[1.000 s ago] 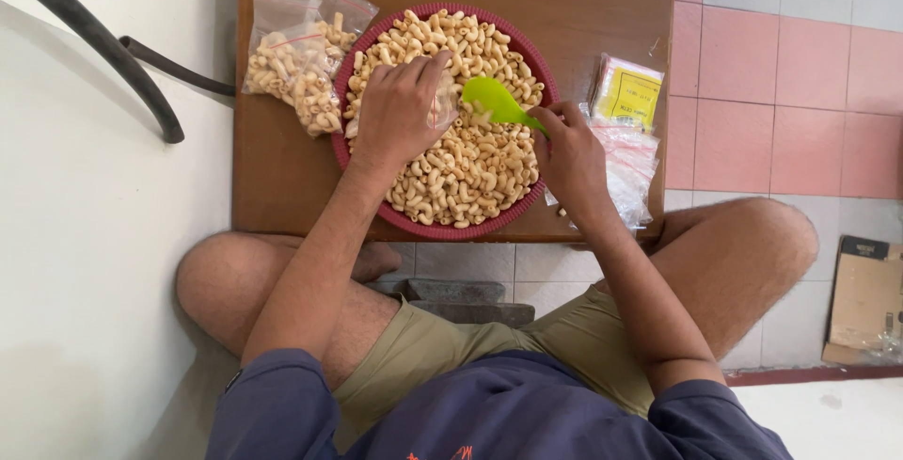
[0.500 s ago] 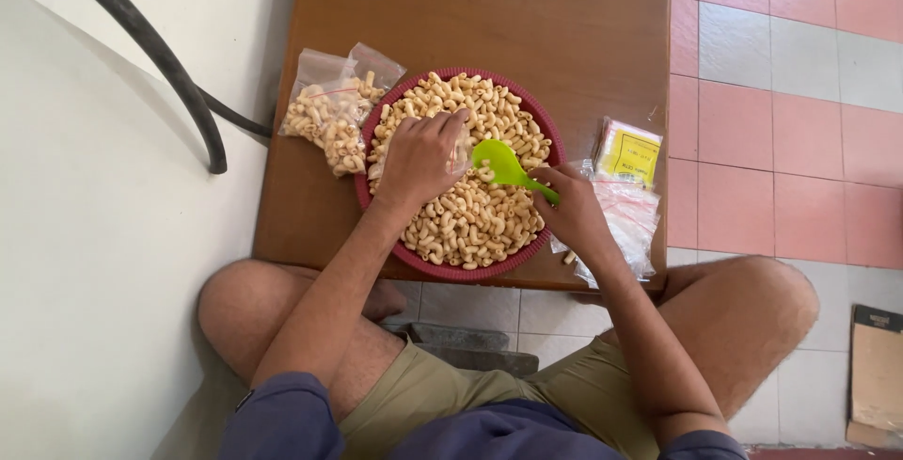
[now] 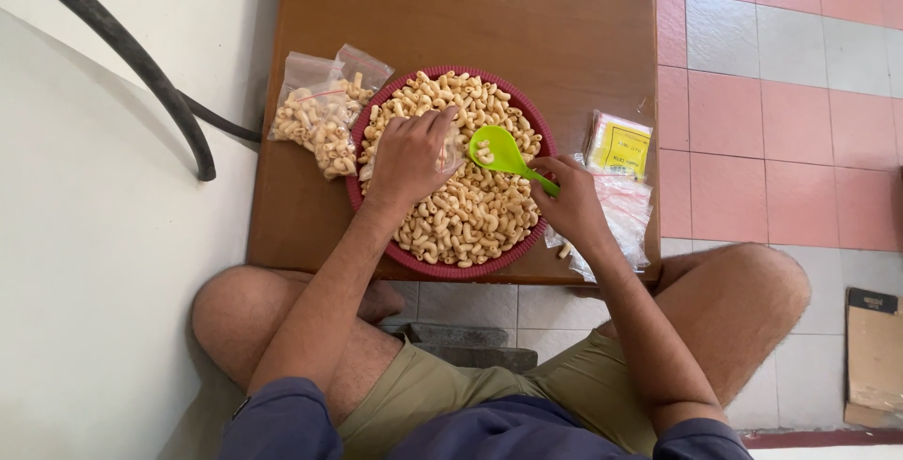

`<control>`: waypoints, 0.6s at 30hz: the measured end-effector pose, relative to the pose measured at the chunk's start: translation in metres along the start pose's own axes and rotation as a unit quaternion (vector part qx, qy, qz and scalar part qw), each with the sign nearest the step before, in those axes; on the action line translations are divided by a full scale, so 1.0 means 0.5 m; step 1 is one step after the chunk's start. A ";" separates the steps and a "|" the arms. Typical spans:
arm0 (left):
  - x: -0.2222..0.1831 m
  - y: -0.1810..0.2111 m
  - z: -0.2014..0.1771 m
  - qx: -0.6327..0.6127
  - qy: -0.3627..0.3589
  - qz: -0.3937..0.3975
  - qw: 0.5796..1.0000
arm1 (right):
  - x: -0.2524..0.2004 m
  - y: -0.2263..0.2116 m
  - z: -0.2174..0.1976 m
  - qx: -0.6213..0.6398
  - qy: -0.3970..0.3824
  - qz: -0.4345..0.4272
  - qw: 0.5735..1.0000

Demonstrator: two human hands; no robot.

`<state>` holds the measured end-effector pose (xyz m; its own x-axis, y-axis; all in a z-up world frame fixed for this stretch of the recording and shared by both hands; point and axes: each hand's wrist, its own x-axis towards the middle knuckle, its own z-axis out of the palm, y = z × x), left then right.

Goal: The person fills small plastic bags with cashews from a large bowl using a green scoop and then seals the bags by hand.

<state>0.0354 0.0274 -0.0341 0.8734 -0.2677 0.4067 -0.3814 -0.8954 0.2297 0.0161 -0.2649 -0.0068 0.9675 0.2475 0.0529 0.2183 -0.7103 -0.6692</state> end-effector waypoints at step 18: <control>0.026 0.023 -0.094 -0.176 0.010 -0.051 0.983 | -0.021 -0.216 -0.093 0.030 0.100 -0.102 0.989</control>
<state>0.0281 0.0303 0.0156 0.9077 -0.1722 0.3827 -0.3762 -0.7380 0.5602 -0.0119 -0.2215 0.0994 0.9114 0.2418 0.3329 0.4092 -0.6168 -0.6724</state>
